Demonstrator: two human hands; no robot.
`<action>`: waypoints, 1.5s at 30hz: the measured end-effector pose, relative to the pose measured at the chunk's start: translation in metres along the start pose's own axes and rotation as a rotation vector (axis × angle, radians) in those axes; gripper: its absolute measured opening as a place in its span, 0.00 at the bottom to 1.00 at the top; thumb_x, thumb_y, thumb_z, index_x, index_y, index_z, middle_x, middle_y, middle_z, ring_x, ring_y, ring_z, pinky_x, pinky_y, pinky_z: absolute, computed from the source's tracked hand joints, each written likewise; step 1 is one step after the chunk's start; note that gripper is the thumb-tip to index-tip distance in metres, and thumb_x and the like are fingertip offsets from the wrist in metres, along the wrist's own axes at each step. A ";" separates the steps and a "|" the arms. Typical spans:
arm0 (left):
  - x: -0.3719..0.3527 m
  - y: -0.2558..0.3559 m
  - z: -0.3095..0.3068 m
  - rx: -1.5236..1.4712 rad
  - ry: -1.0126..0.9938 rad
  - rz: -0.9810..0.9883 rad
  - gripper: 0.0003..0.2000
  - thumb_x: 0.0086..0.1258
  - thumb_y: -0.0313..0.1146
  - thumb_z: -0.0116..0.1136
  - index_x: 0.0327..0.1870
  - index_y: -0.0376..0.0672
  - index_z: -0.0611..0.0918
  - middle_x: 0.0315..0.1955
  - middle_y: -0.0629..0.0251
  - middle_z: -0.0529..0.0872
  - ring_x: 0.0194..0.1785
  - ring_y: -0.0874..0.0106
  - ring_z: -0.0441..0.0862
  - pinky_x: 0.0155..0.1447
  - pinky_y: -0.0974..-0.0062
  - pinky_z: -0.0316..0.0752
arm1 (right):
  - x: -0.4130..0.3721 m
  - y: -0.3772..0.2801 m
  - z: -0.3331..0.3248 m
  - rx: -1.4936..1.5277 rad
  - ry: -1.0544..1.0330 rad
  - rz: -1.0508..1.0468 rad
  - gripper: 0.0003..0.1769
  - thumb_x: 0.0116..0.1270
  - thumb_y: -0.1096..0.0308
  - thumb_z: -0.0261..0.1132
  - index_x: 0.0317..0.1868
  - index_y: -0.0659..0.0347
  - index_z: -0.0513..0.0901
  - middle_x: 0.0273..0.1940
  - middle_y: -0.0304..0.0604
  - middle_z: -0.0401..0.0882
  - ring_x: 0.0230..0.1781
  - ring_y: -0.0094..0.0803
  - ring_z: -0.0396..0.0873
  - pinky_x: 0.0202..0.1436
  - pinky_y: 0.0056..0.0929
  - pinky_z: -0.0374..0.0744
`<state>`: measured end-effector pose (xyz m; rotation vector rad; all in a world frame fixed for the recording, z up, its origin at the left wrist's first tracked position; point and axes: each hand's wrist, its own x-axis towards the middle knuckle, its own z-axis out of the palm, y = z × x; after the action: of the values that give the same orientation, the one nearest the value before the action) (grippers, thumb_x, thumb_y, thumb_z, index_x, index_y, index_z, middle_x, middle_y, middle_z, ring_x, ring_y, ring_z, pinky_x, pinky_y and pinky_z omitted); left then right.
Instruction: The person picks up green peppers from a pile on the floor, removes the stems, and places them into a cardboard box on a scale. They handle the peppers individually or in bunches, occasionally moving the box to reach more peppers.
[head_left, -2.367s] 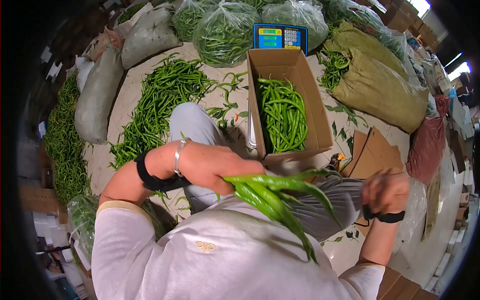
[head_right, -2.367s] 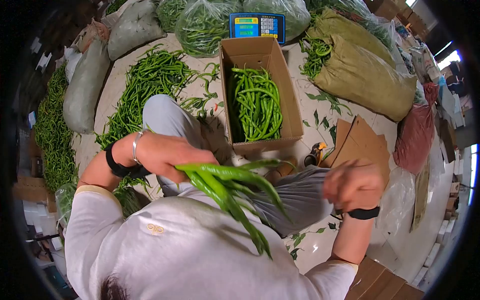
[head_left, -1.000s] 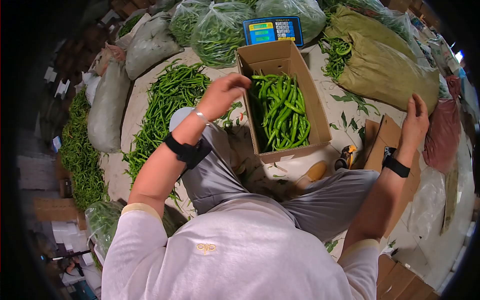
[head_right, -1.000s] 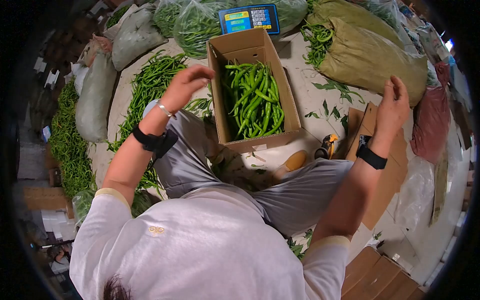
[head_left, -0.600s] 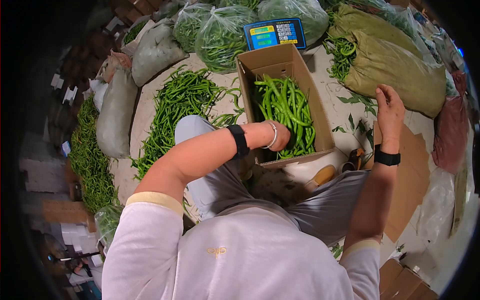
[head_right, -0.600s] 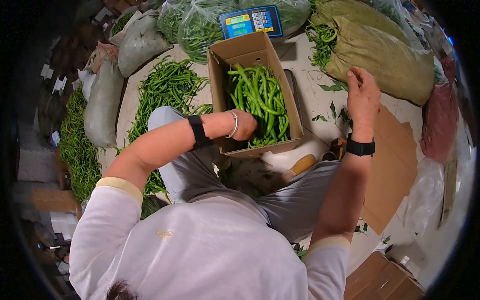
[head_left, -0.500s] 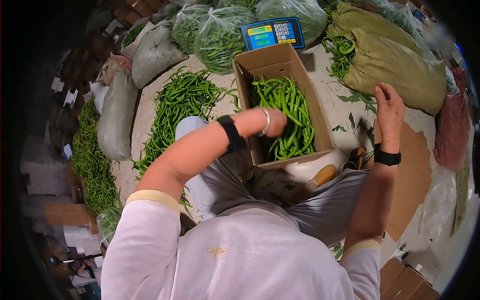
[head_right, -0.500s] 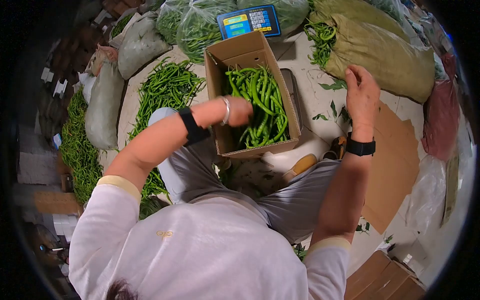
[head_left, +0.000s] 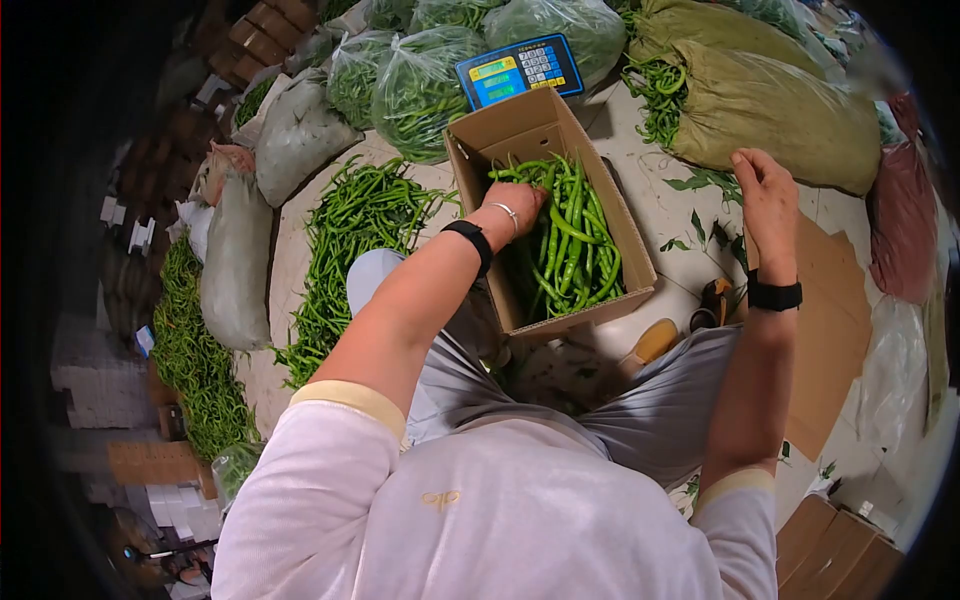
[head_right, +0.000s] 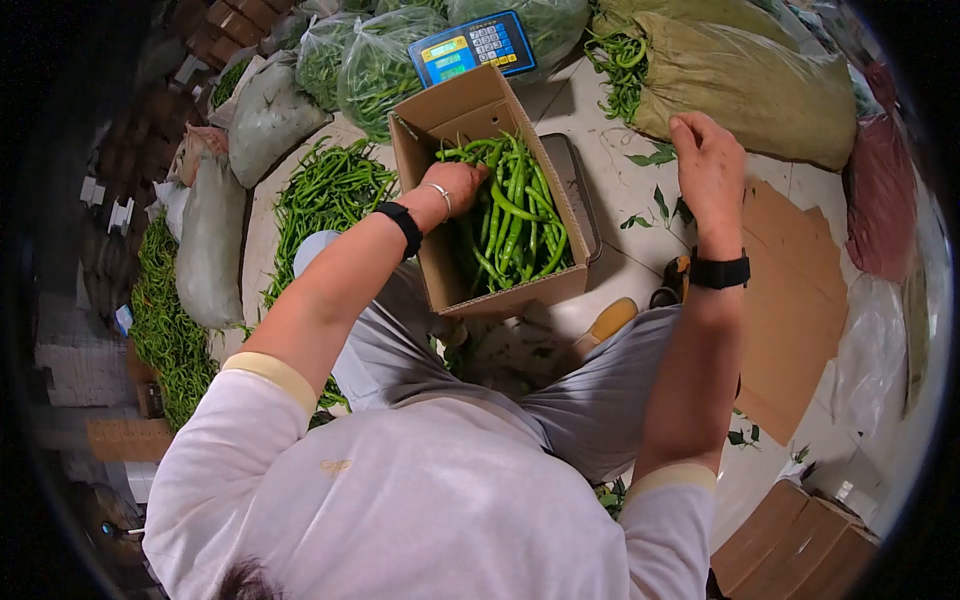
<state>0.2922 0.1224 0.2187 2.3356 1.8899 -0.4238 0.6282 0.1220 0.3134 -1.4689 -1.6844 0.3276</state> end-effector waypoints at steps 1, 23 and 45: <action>0.002 -0.003 -0.002 0.003 0.000 0.001 0.12 0.59 0.33 0.52 0.44 0.47 0.80 0.36 0.56 0.84 0.42 0.55 0.82 0.45 0.60 0.76 | 0.000 0.002 0.000 -0.008 0.006 -0.024 0.15 0.64 0.59 0.57 0.38 0.62 0.82 0.30 0.52 0.79 0.33 0.47 0.77 0.39 0.37 0.73; 0.027 -0.033 -0.023 -0.142 0.120 -0.008 0.18 0.58 0.29 0.55 0.52 0.44 0.78 0.42 0.53 0.84 0.46 0.57 0.81 0.52 0.64 0.74 | -0.001 -0.005 0.015 -0.051 0.009 -0.059 0.12 0.62 0.61 0.59 0.37 0.61 0.82 0.34 0.52 0.81 0.37 0.50 0.78 0.42 0.40 0.75; -0.434 -0.141 0.303 -0.728 -0.189 -0.777 0.11 0.62 0.35 0.54 0.39 0.36 0.78 0.37 0.51 0.83 0.37 0.59 0.79 0.43 0.63 0.73 | -0.014 0.010 0.056 0.064 -0.401 -0.078 0.31 0.69 0.52 0.58 0.62 0.69 0.68 0.55 0.59 0.74 0.57 0.41 0.73 0.59 0.33 0.69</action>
<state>0.0287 -0.3327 0.0637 1.0470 2.2663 0.0183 0.5934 0.1302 0.2667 -1.3477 -2.0193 0.6612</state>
